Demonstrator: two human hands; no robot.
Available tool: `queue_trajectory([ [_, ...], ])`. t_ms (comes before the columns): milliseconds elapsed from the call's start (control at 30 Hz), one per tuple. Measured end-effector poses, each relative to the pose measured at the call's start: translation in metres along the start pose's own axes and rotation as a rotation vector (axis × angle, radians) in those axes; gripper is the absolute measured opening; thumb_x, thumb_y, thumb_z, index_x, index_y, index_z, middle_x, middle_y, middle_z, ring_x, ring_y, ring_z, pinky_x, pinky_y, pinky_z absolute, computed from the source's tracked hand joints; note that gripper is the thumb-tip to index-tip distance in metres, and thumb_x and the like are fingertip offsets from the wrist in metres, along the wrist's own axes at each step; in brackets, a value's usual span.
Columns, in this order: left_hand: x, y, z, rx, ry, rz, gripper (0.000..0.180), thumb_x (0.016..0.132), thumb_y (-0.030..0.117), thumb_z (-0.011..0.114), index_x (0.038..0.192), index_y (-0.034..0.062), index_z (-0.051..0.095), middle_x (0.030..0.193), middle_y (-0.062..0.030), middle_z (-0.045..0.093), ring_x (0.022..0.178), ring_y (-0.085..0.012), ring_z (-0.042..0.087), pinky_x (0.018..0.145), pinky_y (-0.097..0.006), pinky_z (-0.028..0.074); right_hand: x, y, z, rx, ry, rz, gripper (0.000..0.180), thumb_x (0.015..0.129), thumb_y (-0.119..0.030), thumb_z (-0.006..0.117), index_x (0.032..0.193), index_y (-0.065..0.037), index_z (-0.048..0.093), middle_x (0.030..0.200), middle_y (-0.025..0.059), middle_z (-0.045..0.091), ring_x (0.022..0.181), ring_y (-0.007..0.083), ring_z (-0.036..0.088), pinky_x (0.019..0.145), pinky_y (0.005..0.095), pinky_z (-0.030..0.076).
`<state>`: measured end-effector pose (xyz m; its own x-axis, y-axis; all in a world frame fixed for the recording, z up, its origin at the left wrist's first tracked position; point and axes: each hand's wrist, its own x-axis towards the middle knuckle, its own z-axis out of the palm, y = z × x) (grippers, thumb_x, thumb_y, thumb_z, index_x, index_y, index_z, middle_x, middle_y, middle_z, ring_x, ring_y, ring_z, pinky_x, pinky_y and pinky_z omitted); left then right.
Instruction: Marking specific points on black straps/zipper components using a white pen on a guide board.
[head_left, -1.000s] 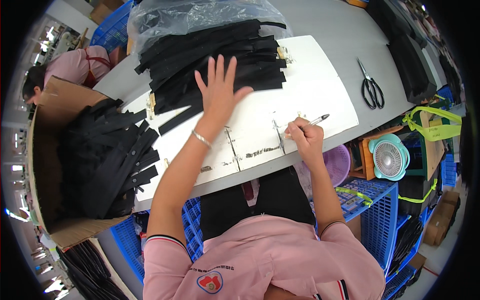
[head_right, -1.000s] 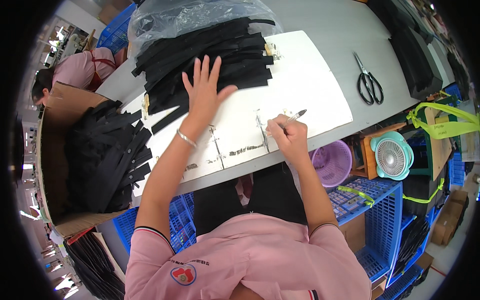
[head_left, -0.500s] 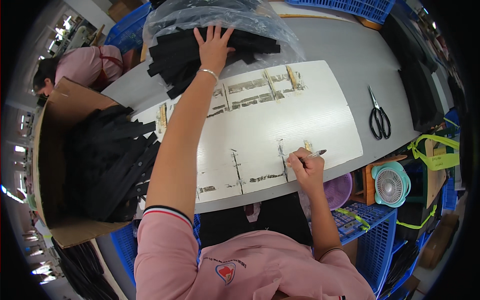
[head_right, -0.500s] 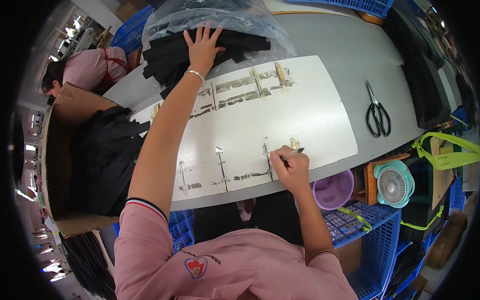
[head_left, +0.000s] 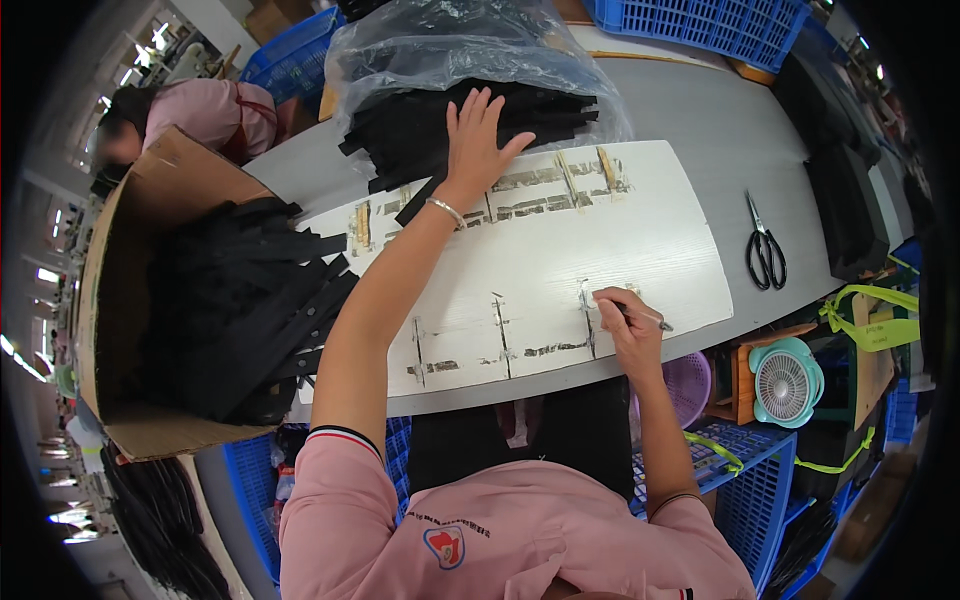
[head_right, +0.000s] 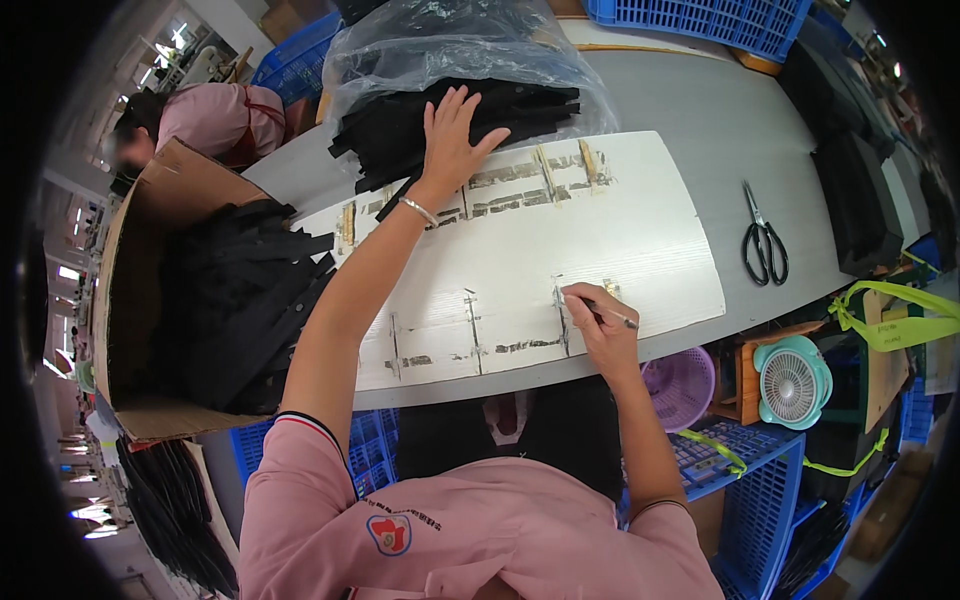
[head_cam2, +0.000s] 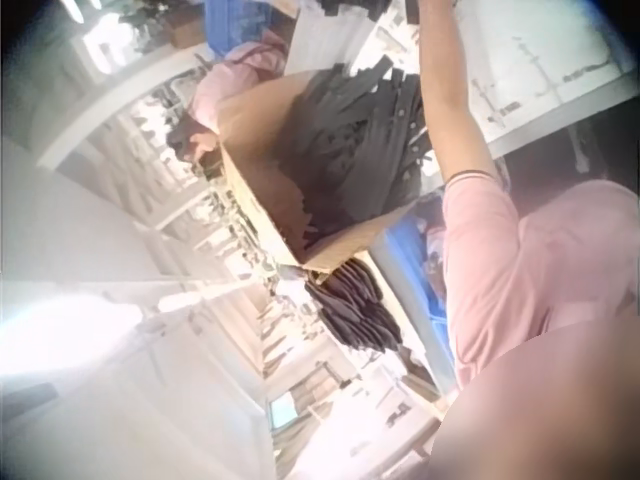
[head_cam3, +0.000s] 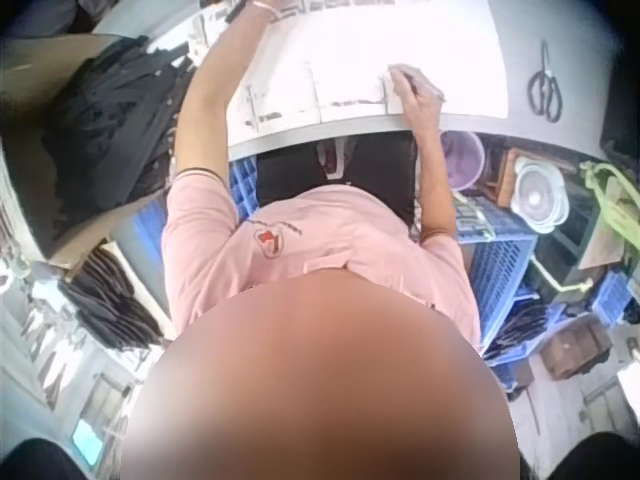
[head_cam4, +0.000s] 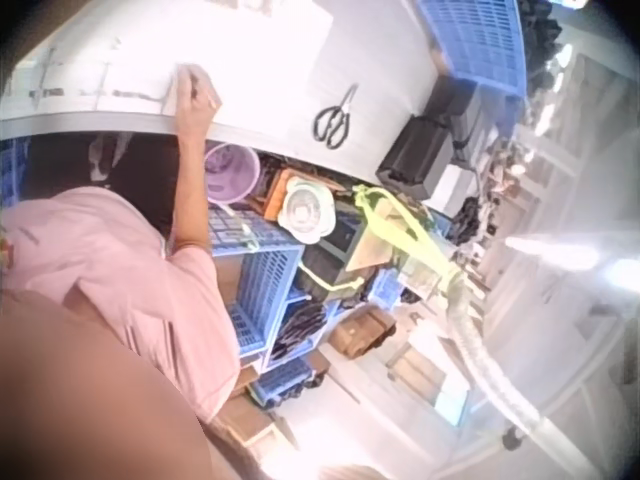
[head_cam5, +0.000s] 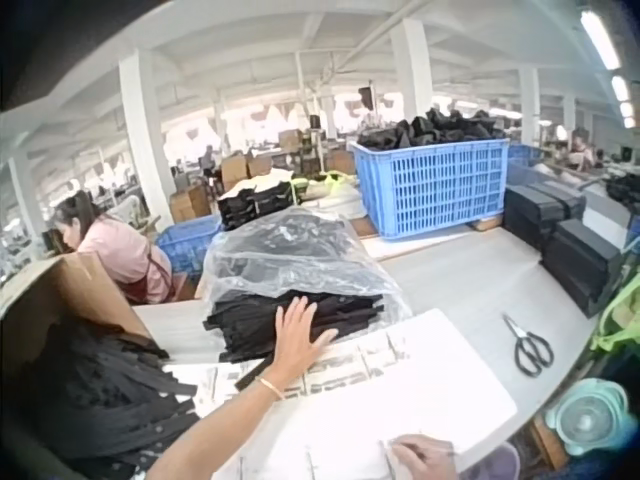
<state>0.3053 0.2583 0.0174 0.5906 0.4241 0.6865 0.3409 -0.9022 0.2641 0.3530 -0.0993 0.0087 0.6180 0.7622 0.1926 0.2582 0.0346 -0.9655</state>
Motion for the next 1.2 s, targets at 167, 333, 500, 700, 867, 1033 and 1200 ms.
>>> queue_trajectory([
  [167, 0.008, 0.002, -0.033, -0.009, 0.222, 0.07, 0.029, 0.089, 0.019, 0.075, 0.113, 0.0042, 0.07, 0.124, -0.0148, 0.064, 0.122, -0.0371, 0.056, 0.109, -0.049, 0.04, 0.001, 0.0, 0.004, -0.07, -0.036, -0.011, 0.018, 0.1, -0.015, 0.07, 0.111, -0.001, 0.071, 0.084, 0.0064, 0.07, 0.071, 0.0096, 0.061, 0.067, 0.025, 0.05],
  [333, 0.001, 0.005, -0.017, 0.031, -0.188, 0.104, 0.058, 0.093, 0.036, 0.073, 0.138, 0.0041, 0.057, 0.14, -0.0193, 0.058, 0.13, -0.0371, 0.053, 0.111, -0.05, 0.04, 0.004, -0.001, 0.003, -0.242, -0.051, -0.125, 0.016, 0.098, -0.011, 0.069, 0.111, -0.001, 0.069, 0.087, 0.0101, 0.07, 0.071, 0.0124, 0.062, 0.071, 0.0264, 0.052],
  [500, 0.016, -0.033, 0.019, 0.392, -0.316, 0.083, 0.074, 0.094, 0.041, 0.07, 0.159, 0.0273, 0.036, 0.157, -0.0133, 0.044, 0.148, -0.0331, 0.037, 0.117, -0.07, 0.023, 0.003, -0.004, 0.006, -0.23, -0.005, -0.088, 0.016, 0.098, -0.01, 0.068, 0.111, -0.002, 0.068, 0.087, 0.0108, 0.07, 0.068, 0.0131, 0.06, 0.068, 0.0271, 0.051],
  [700, 0.067, -0.096, 0.035, 0.458, -0.249, 0.213, 0.064, 0.094, 0.024, 0.068, 0.153, 0.0355, 0.047, 0.159, -0.0095, 0.042, 0.147, -0.0322, 0.04, 0.113, -0.075, 0.023, 0.003, -0.01, 0.003, -0.204, -0.016, -0.005, 0.011, 0.097, -0.006, 0.068, 0.108, -0.002, 0.067, 0.082, 0.0097, 0.066, 0.062, 0.0133, 0.058, 0.061, 0.0275, 0.048],
  [867, 0.12, -0.117, 0.057, 0.829, -0.278, 0.196, 0.057, 0.1, 0.025, 0.052, 0.154, 0.0403, 0.044, 0.169, -0.0088, 0.029, 0.156, -0.0297, 0.027, 0.115, -0.078, 0.017, 0.006, -0.011, -0.002, -0.221, -0.02, -0.047, 0.012, 0.096, -0.004, 0.067, 0.108, -0.001, 0.068, 0.077, 0.0063, 0.065, 0.057, 0.01, 0.058, 0.058, 0.026, 0.048],
  [1033, 0.167, -0.127, 0.071, 1.043, -0.21, 0.175, 0.05, 0.102, 0.03, 0.053, 0.15, 0.0408, 0.051, 0.171, -0.0086, 0.024, 0.158, -0.0316, 0.021, 0.116, -0.078, 0.013, 0.006, -0.018, -0.007, -0.246, -0.041, -0.039, 0.015, 0.092, -0.001, 0.071, 0.106, -0.005, 0.068, 0.081, 0.0113, 0.066, 0.063, 0.0233, 0.064, 0.059, 0.0318, 0.05],
  [1200, 0.158, -0.195, 0.081, 0.677, 0.18, 0.219, 0.056, 0.09, 0.031, 0.062, 0.143, 0.0137, 0.06, 0.162, -0.021, 0.038, 0.148, -0.0373, 0.038, 0.12, -0.059, 0.028, 0.014, -0.022, -0.001, -0.217, -0.087, -0.065, 0.014, 0.091, -0.001, 0.071, 0.104, -0.005, 0.068, 0.082, 0.0124, 0.068, 0.064, 0.0247, 0.065, 0.06, 0.0326, 0.05],
])
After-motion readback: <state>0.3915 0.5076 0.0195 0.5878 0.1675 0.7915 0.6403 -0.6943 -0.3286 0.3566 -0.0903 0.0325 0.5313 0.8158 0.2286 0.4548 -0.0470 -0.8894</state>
